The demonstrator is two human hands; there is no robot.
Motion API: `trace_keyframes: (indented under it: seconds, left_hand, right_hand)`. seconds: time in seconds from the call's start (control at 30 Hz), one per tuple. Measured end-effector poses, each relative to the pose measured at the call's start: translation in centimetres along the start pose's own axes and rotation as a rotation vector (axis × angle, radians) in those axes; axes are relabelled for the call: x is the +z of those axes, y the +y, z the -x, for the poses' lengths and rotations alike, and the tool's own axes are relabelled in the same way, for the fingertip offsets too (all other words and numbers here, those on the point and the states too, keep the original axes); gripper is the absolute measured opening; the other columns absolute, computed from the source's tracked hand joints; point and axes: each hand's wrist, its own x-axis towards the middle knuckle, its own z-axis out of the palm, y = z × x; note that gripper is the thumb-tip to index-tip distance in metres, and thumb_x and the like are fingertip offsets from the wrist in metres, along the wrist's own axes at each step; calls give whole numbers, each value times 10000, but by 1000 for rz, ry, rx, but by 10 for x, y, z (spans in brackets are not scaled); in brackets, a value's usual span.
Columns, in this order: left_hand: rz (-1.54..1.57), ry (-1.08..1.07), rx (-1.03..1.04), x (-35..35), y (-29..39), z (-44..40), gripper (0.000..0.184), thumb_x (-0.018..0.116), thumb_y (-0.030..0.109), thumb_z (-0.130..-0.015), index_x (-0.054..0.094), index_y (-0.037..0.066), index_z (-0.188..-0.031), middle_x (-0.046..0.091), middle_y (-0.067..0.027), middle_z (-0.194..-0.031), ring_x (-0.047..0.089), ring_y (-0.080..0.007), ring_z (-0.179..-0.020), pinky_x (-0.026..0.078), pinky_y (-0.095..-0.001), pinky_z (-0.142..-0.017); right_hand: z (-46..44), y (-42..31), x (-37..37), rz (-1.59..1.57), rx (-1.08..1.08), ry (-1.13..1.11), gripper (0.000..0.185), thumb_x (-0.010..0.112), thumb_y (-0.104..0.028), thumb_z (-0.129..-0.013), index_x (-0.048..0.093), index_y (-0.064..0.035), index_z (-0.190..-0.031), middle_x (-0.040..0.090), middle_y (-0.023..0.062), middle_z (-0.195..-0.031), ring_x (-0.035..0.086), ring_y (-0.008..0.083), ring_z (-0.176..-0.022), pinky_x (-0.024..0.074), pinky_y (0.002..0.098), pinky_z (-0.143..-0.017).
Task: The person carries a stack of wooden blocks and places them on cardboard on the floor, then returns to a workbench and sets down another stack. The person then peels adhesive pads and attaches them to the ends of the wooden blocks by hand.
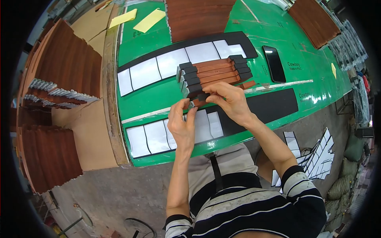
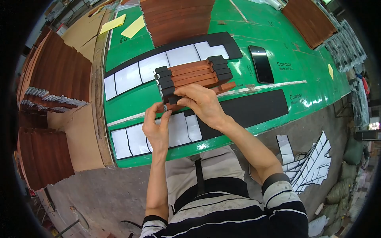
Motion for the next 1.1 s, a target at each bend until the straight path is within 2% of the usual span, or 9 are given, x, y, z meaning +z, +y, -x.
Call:
trace_keyframes:
  seconds: [0.03, 0.1, 0.2, 0.67, 1.1]
  left_hand:
    - [22, 10, 8, 0, 2, 0, 313, 714, 32, -765, 618, 7, -1062, 636, -101, -946, 615, -198, -842, 492, -302, -730]
    - [45, 25, 14, 1, 1, -1, 299, 712, 34, -768, 625, 9, -1053, 633, -100, -942, 613, -193, -839, 492, -299, -722]
    - [6, 15, 64, 2, -2, -2, 266, 707, 44, -778, 640, 16, -1034, 628, -95, -951, 613, -187, -840, 495, -289, -705]
    - [26, -13, 37, 2, -4, -3, 249, 709, 80, -791, 645, 16, -1023, 615, -93, -980, 600, -177, -789, 495, -271, -619]
    - [20, -15, 38, 3, -7, -2, 241, 706, 76, -797, 642, 9, -1019, 616, -98, -988, 609, -184, -806, 506, -271, -619]
  right_hand:
    - [0, 2, 1, 0, 2, -6, 203, 704, -61, -768, 670, -14, -963, 656, 86, -902, 618, 179, -820, 501, 279, -665]
    - [-3, 6, 2, 106, -181, 36, 196, 714, -86, -746, 667, -42, -930, 643, 73, -888, 610, 239, -801, 496, 331, -655]
    - [-2, 4, 5, 131, -206, 46, 204, 723, -90, -726, 671, -49, -918, 637, 66, -877, 607, 234, -813, 498, 335, -662]
    - [-4, 0, 10, 233, -231, 54, 202, 735, -72, -682, 676, -55, -874, 615, 49, -822, 605, 226, -772, 502, 334, -636]
    - [-3, -1, 12, 243, -239, 74, 208, 745, -73, -673, 678, -49, -869, 605, 47, -807, 593, 227, -757, 497, 339, -630]
